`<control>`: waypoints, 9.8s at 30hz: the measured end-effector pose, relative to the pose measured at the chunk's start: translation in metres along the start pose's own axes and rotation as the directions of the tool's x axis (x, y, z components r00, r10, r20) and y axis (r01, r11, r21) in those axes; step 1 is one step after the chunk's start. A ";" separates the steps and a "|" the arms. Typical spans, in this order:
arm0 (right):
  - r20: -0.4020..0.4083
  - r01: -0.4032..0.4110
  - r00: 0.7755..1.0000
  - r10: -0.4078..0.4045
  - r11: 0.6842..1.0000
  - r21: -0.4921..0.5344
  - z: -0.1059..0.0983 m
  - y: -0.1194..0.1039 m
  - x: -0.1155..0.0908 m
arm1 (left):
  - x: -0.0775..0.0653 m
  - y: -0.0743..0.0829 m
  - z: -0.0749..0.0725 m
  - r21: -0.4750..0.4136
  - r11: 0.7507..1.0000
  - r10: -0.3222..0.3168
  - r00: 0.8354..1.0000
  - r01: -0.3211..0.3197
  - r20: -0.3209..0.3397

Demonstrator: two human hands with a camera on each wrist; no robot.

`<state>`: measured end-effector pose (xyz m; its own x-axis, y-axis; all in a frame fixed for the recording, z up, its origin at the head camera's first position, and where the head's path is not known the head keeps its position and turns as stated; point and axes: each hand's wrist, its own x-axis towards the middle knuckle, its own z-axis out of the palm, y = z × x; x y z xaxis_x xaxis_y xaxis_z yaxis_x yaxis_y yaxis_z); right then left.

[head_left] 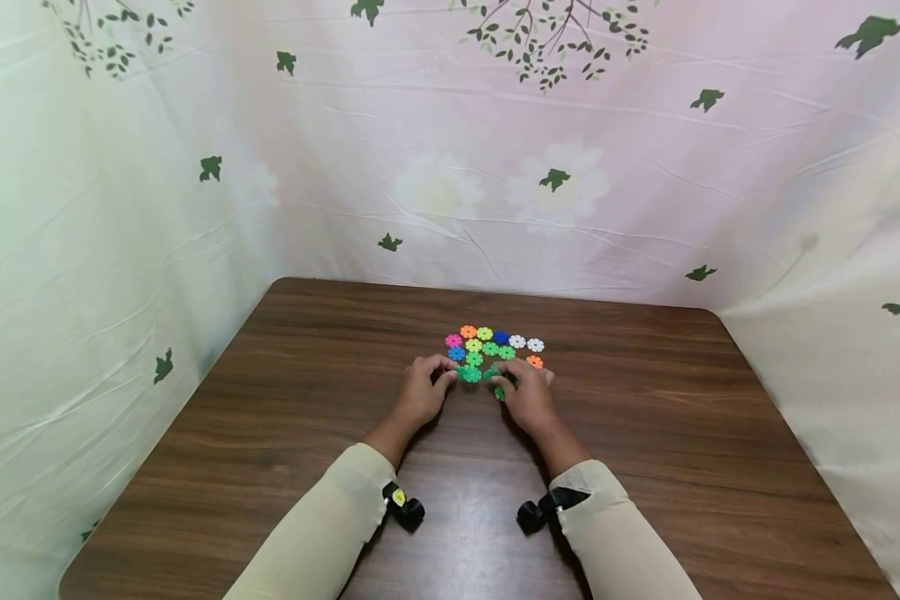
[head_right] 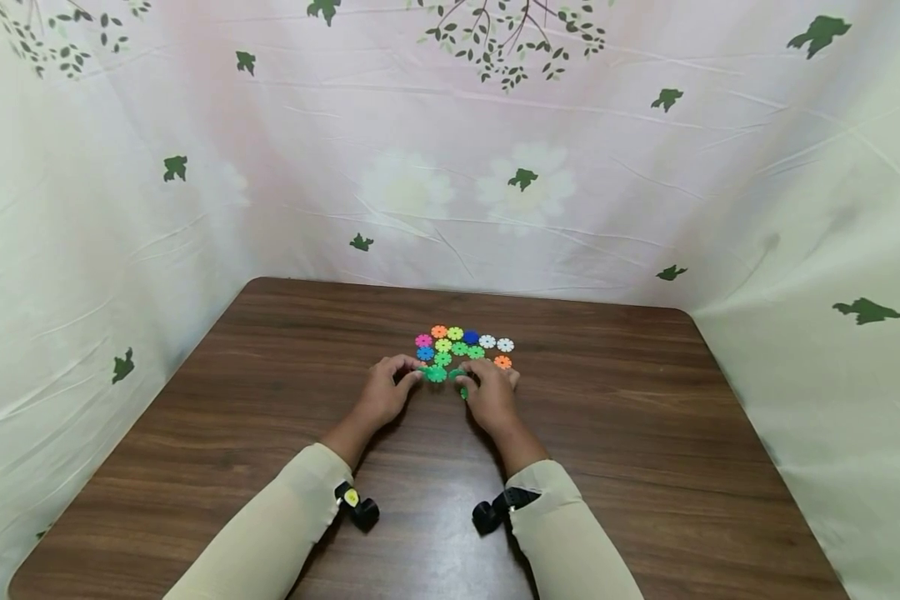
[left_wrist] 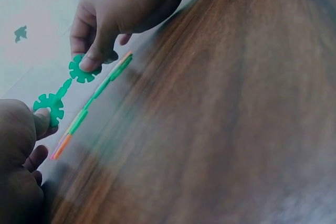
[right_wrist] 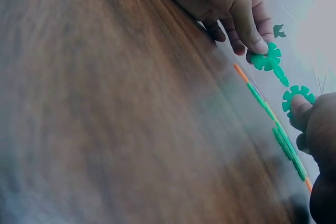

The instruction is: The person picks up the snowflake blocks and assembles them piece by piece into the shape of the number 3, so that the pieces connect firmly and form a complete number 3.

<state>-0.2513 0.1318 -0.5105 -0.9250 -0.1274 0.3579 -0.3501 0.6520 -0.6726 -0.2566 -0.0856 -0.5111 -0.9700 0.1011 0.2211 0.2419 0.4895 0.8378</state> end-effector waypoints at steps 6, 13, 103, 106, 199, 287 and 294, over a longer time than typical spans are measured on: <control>-0.008 0.027 1.000 -0.027 1.000 0.006 -0.001 0.001 -0.002 | -0.001 -0.001 0.001 0.001 1.000 -0.001 1.000 0.001 0.001; -0.029 0.035 0.999 -0.036 0.999 -0.010 -0.002 0.001 -0.002 | -0.001 0.000 0.002 0.005 1.000 -0.002 1.000 0.002 0.005; 0.042 0.136 0.989 -0.140 0.986 0.096 -0.004 0.007 0.003 | 0.003 0.003 0.003 0.036 0.978 0.202 0.977 -0.204 0.069; 0.053 0.134 0.989 -0.141 0.985 0.110 -0.004 0.008 0.002 | 0.003 0.004 0.003 0.052 0.969 0.238 0.969 -0.242 0.065; 0.073 -0.139 0.988 0.139 0.990 -0.014 -0.003 0.015 0.021 | 0.004 0.006 0.002 -0.062 0.974 0.220 0.974 -0.217 0.045; 0.032 0.074 0.996 -0.085 0.963 0.261 -0.001 0.000 0.013 | 0.005 0.005 -0.001 -0.078 0.949 0.310 0.949 -0.306 0.051; 0.047 0.064 0.996 -0.080 0.958 0.279 -0.003 -0.004 0.010 | 0.003 0.007 -0.001 -0.090 0.956 0.286 0.956 -0.279 0.068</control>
<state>-0.2591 0.1306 -0.5020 -0.8997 -0.2142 0.3803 -0.4361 0.4079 -0.8021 -0.2577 -0.0828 -0.5041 -0.8596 0.2953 0.4169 0.5045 0.3618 0.7840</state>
